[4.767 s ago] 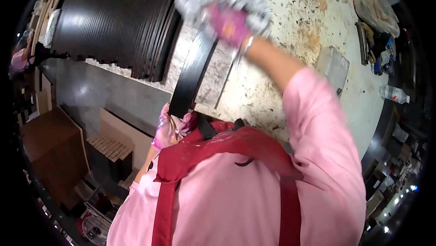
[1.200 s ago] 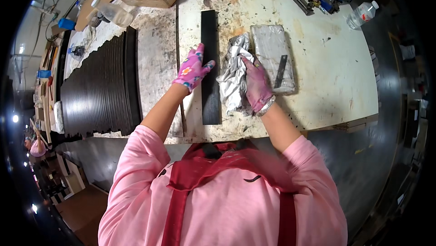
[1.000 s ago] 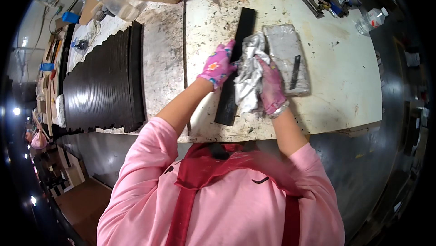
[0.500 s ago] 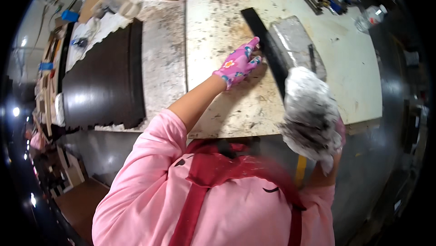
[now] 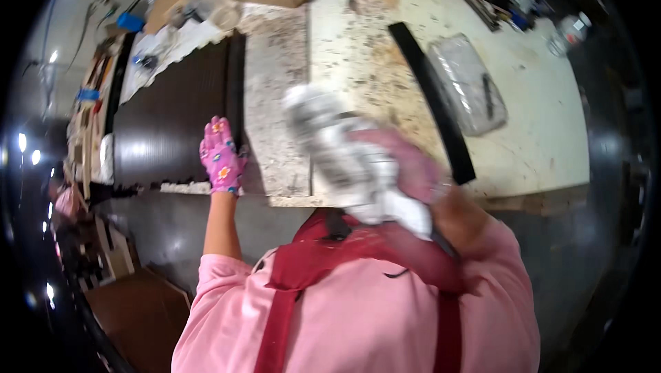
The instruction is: The person wipes a row of dark slats on a table with a cloth and liquid from a bottle, puts on floral gloves, and continues wiping the slats both on the table and individually by hand.
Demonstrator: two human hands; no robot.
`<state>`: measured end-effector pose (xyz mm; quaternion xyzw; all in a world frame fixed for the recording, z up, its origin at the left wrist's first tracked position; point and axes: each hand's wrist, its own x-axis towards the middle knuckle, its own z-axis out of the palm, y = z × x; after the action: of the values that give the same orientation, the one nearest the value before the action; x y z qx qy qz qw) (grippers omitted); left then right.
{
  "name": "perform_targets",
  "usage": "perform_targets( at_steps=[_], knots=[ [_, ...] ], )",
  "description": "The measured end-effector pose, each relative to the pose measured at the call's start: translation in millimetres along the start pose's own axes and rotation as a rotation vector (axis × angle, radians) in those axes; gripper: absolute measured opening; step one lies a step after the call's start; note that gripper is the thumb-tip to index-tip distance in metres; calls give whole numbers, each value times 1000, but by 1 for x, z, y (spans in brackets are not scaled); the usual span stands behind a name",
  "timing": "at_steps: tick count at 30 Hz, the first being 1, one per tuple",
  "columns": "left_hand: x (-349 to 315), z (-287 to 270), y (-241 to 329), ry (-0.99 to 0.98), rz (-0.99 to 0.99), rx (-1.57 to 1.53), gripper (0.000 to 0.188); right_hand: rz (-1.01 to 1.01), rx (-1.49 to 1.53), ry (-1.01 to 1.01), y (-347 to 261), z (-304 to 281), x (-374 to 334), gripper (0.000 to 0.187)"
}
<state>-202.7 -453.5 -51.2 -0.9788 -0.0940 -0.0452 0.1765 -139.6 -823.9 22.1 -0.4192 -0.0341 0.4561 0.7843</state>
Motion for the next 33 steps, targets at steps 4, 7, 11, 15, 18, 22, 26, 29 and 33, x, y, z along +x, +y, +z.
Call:
perform_targets(
  at_steps=[4, 7, 11, 15, 18, 22, 26, 29, 33],
  knots=[
    [-1, -3, 4, -97, -34, 1, 83, 10, 148, -143, 44, 47, 48, 30],
    [9, -49, 25, -153, 120, -18, 69, -2, 156, -92, 50, 32, 48, 26],
    [13, -24, -11, 17, 65, -343, 74, -55, 306, 35, 46, 1, 36, 23],
    [-5, -30, -44, -262, -453, -1558, 62, -86, 461, 109, 48, -38, 6, 36],
    [-31, -36, -8, -241, -444, -1689, 60, -27, 577, 185, 34, -61, -6, 41],
    [-50, -15, 34, -232, -511, -1551, 58, -363, -132, 324, 8, -85, -2, 46],
    [-90, -10, 40, 49, -449, -1569, 70, -380, -14, 464, -29, -19, 38, 38],
    [-120, -8, 36, 196, -211, -777, 97, -429, -370, 387, -45, -3, 85, 26],
    [-104, -20, 48, 140, -381, -684, 72, -612, -1382, 124, -14, 38, 148, 26]
  ],
)
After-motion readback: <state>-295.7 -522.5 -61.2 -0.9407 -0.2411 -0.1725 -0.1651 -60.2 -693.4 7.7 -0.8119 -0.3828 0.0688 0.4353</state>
